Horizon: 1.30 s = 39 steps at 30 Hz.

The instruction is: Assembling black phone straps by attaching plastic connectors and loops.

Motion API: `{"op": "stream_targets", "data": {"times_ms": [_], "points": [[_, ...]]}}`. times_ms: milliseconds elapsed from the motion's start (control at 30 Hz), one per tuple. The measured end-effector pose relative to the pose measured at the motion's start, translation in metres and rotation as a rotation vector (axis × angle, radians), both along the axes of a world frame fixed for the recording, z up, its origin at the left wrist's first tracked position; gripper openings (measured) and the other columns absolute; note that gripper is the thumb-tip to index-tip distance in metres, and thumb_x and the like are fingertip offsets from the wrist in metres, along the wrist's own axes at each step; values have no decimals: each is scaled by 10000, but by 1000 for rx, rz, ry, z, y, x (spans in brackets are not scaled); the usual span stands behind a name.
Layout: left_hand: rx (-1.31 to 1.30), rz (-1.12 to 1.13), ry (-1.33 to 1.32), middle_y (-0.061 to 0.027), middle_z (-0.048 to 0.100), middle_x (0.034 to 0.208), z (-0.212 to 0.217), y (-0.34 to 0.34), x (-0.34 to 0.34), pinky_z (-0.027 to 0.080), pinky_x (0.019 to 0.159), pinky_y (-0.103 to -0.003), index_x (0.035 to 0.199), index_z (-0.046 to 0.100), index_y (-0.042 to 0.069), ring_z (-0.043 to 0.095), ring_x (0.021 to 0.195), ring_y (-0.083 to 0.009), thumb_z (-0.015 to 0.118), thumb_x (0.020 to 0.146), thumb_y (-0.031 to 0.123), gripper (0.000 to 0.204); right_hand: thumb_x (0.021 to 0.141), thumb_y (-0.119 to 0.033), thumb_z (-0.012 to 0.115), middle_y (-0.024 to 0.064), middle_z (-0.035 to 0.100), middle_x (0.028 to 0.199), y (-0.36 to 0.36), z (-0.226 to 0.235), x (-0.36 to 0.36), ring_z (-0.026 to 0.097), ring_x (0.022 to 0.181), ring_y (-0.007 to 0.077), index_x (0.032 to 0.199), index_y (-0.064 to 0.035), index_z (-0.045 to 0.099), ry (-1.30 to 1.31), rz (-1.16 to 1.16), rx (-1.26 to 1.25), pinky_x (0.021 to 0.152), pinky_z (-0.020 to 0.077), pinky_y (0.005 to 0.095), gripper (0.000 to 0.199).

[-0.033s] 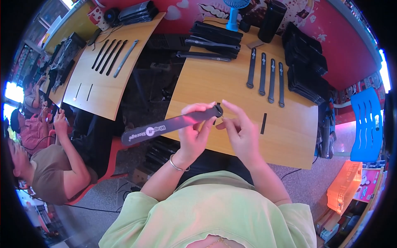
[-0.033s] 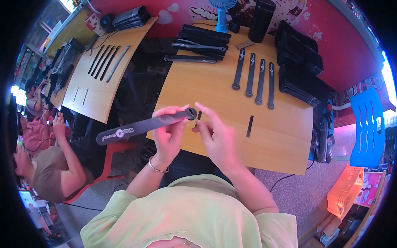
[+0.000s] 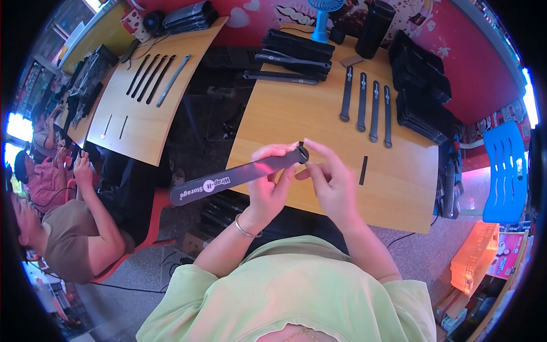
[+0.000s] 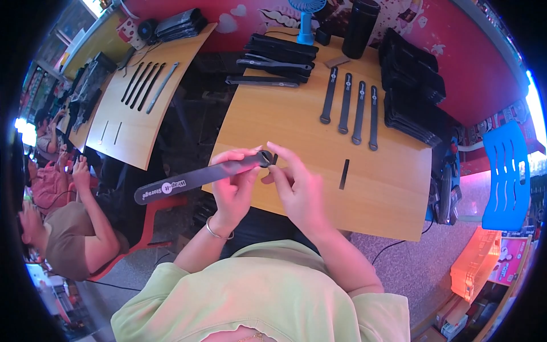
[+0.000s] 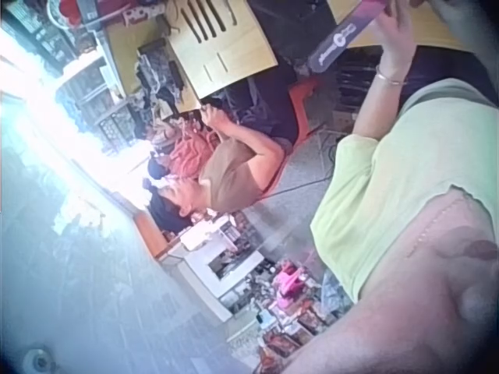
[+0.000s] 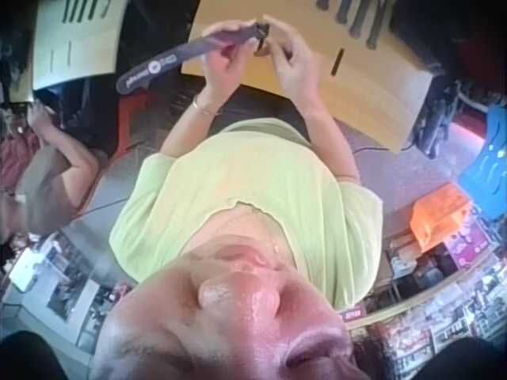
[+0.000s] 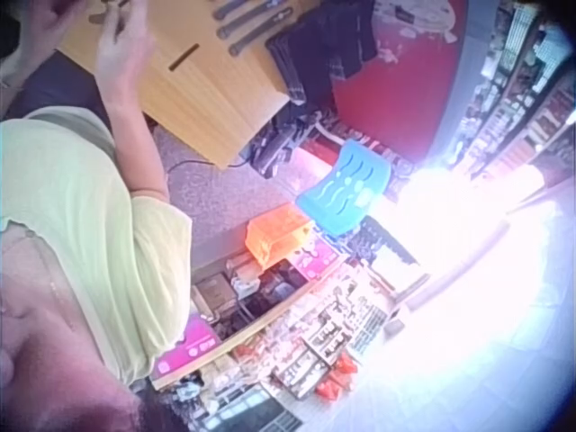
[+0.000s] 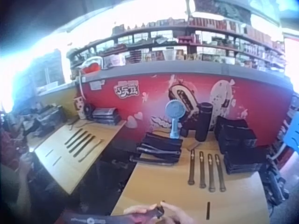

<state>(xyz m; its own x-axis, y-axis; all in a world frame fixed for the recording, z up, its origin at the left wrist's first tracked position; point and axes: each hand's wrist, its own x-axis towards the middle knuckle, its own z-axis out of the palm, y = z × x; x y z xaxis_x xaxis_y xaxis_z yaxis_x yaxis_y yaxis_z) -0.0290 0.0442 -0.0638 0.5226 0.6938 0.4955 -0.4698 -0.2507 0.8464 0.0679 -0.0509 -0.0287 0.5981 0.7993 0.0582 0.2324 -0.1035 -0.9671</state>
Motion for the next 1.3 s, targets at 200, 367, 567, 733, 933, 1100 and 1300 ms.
{"op": "stream_targets", "data": {"times_ms": [200, 367, 567, 733, 933, 1100, 1300], "points": [[-422, -169, 35, -99, 572, 1043, 0, 17, -3, 509, 895, -327, 1132, 422, 40, 589, 1028, -192, 603, 861, -36, 335, 909, -45, 556, 78, 693, 785, 1, -5, 6, 591, 562, 73, 1201, -72, 556, 442, 101, 22, 513, 448, 227, 293], [-627, -288, 45, -138, 609, 1086, -1, 31, -2, 538, 856, -359, 1232, 395, 35, 630, 985, -219, 562, 897, 3, 376, 901, -48, 561, 119, 684, 798, 7, -4, -1, 683, 692, 213, 1147, -43, 592, -252, 24, 62, 590, 510, 288, 247], [-622, -39, 101, -176, 594, 1184, -1, 10, 13, 524, 878, -331, 1205, 420, -13, 628, 1023, -230, 569, 896, 5, 343, 898, -39, 557, 137, 676, 786, 15, -15, 0, 681, 712, 268, 1136, -43, 607, -294, -17, 60, 603, 518, 324, 243], [-465, -81, 128, -163, 583, 1215, 2, 9, 11, 488, 933, -314, 1196, 457, -53, 613, 1063, -216, 592, 853, -60, 369, 906, -41, 553, 136, 674, 761, 16, -18, 1, 685, 693, 243, 1121, -34, 619, -231, -23, 43, 600, 509, 304, 224], [-350, -225, 240, -143, 602, 1159, -1, 27, 6, 485, 936, -295, 1241, 466, -72, 601, 1061, -178, 612, 825, -84, 441, 933, -4, 505, 53, 657, 814, 12, -28, 10, 616, 654, 91, 1149, -14, 625, 60, 52, 85, 594, 461, 214, 248], [-348, -283, 281, -158, 583, 1227, -3, 35, 6, 471, 953, -299, 1251, 472, -79, 592, 1094, -184, 581, 829, -87, 436, 916, -32, 545, 70, 646, 687, 17, -30, 5, 609, 618, 83, 1098, -17, 646, -92, -60, 138, 548, 441, 213, 209], [-401, -267, 236, -116, 613, 1155, 3, 33, 11, 502, 892, -272, 1239, 503, -69, 614, 1003, -138, 658, 809, -38, 458, 888, 18, 559, 95, 662, 747, 17, -29, 8, 642, 640, 116, 1101, -30, 637, -104, -77, 157, 569, 488, 248, 232]]}}
